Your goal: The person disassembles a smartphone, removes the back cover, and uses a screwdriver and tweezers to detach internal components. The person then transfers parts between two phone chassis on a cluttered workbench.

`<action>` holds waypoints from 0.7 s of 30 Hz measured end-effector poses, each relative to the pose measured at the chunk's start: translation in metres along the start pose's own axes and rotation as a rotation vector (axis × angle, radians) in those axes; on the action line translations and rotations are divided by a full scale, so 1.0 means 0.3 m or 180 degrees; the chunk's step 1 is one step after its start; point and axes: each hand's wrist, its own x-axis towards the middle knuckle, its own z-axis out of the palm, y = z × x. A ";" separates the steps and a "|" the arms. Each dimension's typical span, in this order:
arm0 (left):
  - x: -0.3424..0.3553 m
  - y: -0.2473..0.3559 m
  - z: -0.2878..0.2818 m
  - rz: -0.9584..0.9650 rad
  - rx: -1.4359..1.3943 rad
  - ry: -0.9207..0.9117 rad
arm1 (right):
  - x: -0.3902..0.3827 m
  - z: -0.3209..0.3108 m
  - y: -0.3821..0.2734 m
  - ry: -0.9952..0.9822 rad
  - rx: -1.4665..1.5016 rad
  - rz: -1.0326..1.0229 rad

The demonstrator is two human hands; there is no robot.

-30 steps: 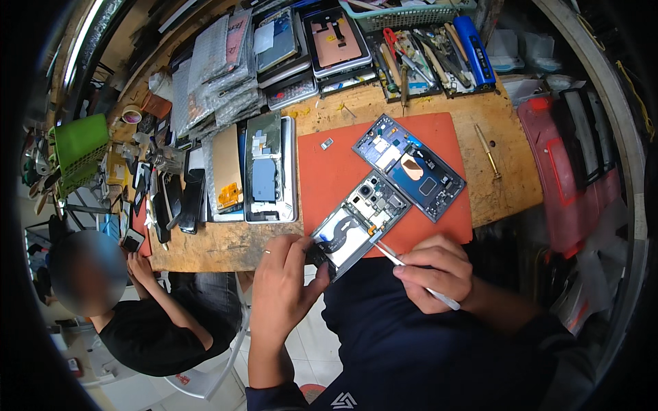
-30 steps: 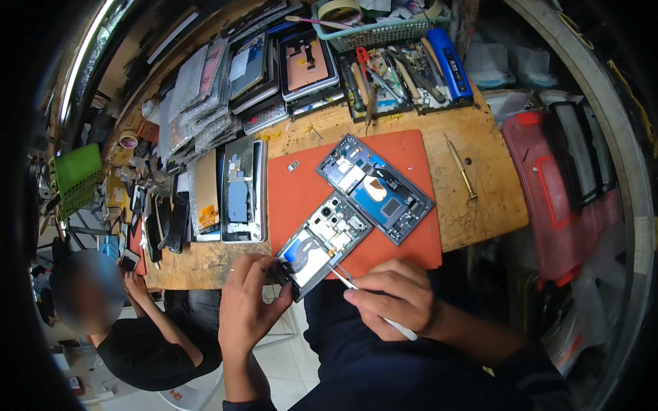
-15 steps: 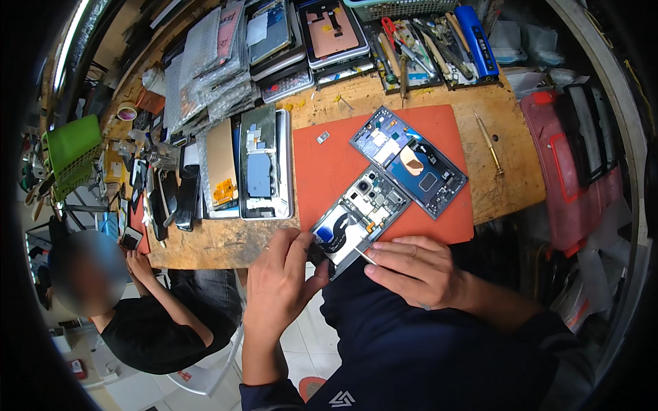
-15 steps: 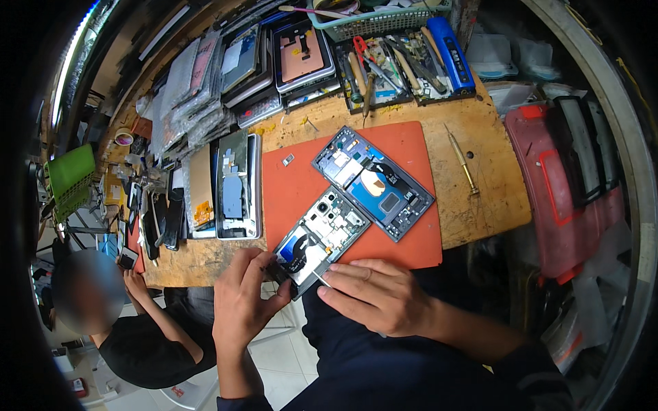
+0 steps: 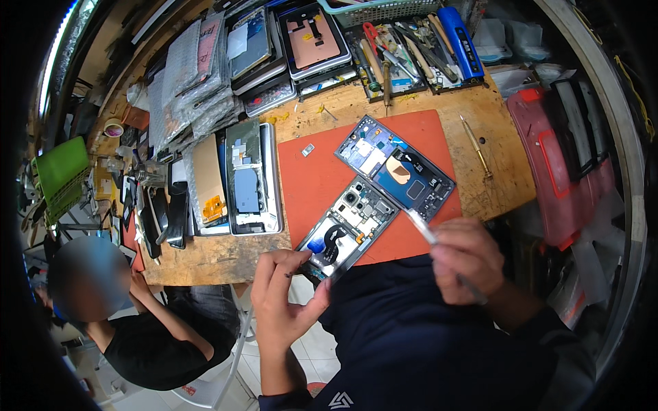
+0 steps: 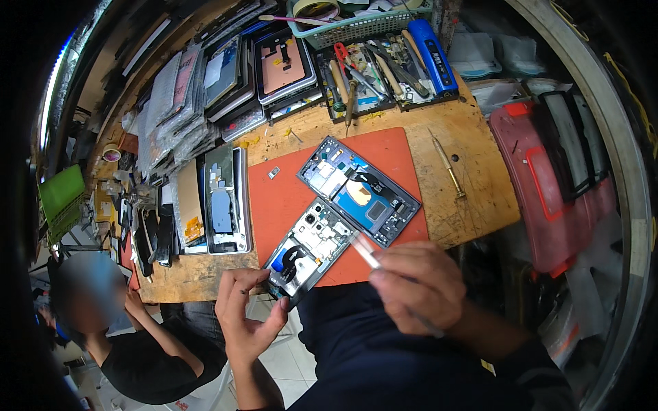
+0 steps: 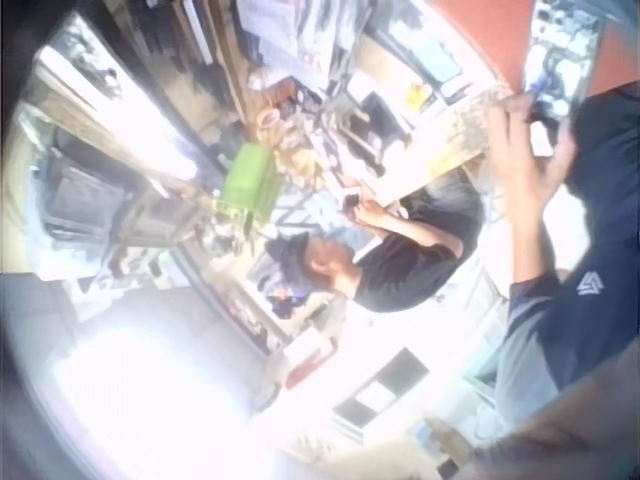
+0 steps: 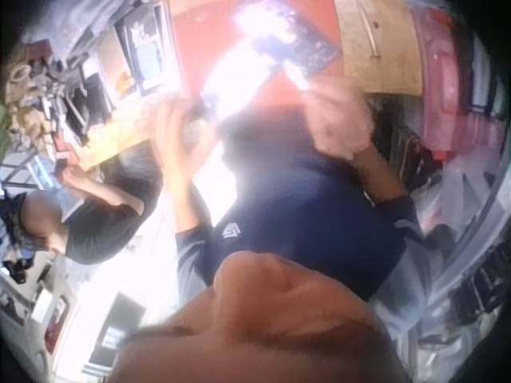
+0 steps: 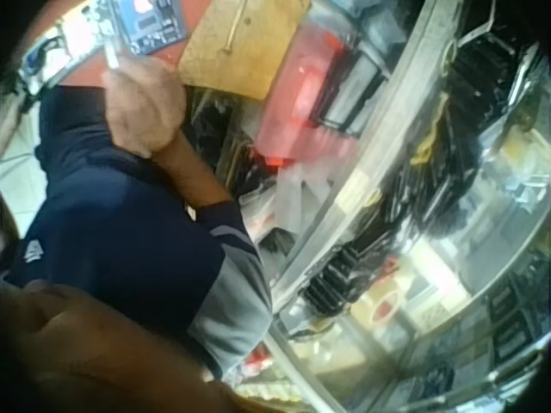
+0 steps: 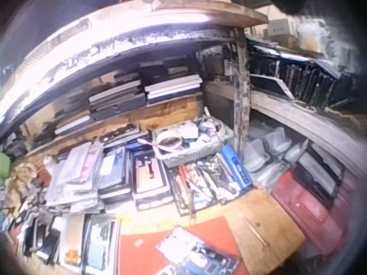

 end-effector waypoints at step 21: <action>0.319 -0.026 0.037 0.1473 0.1079 -0.1026 | 0.398 -0.196 0.373 -0.1058 -0.1719 0.1249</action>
